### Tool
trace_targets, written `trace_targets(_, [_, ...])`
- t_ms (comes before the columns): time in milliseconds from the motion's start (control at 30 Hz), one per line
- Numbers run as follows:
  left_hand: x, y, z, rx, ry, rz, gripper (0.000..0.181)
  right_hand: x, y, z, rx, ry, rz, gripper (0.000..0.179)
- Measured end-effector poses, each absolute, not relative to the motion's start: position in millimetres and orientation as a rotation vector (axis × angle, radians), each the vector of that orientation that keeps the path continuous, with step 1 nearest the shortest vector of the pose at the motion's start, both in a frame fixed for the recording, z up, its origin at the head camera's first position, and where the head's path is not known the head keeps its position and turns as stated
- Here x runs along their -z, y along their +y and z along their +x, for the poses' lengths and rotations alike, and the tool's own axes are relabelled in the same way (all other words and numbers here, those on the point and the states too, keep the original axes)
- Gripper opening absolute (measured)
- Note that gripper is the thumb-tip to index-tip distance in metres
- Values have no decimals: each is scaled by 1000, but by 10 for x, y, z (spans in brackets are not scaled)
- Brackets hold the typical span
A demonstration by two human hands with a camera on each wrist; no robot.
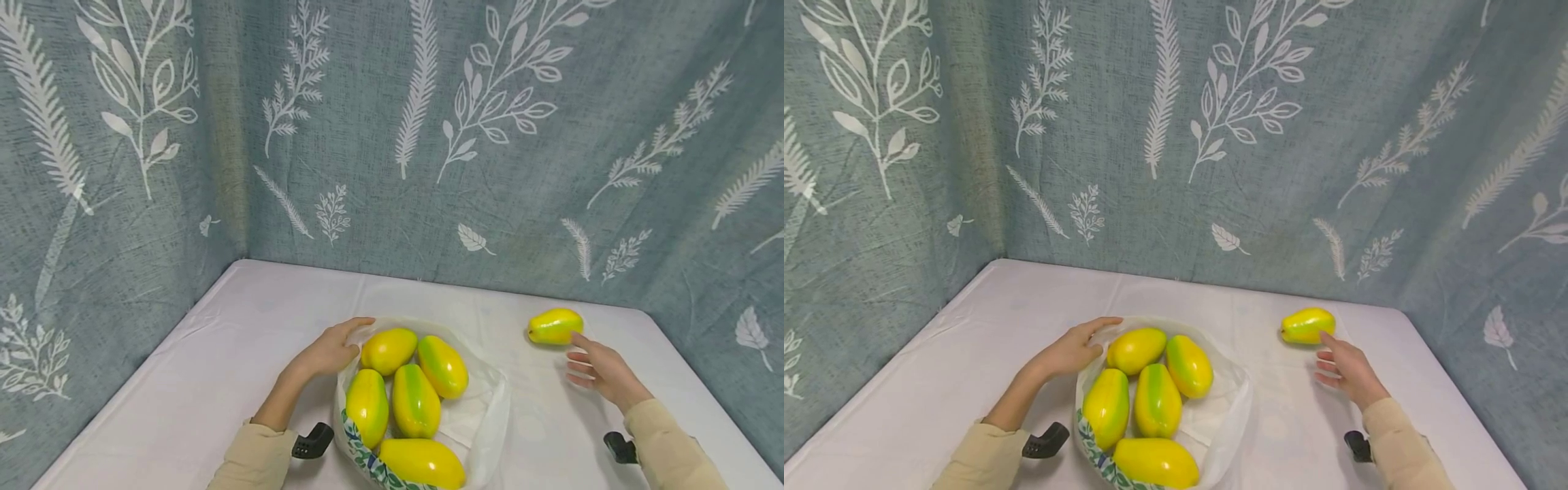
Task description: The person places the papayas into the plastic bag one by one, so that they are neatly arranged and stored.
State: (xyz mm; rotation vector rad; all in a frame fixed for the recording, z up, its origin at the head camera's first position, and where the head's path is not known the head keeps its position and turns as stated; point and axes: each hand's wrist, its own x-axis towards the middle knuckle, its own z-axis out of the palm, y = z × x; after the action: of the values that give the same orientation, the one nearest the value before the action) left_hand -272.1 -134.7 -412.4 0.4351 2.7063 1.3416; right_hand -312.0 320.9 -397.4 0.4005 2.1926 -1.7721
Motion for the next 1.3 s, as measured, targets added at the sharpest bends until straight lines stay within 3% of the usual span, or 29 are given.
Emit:
trace_targets(500, [4106, -1352, -2699, -1353, 2698, 430, 52, 4016, 3287, -3278, 1885, 2145, 624, 90])
trace_targets(967, [4097, -1352, -2688, -1365, 2698, 428, 52, 3984, 3237, -3380, 1992, 2022, 700, 83])
trace_targets(1300, [4110, -1337, -2693, -1383, 2698, 412, 51, 4029, 3204, -3472, 2058, 2025, 684, 90])
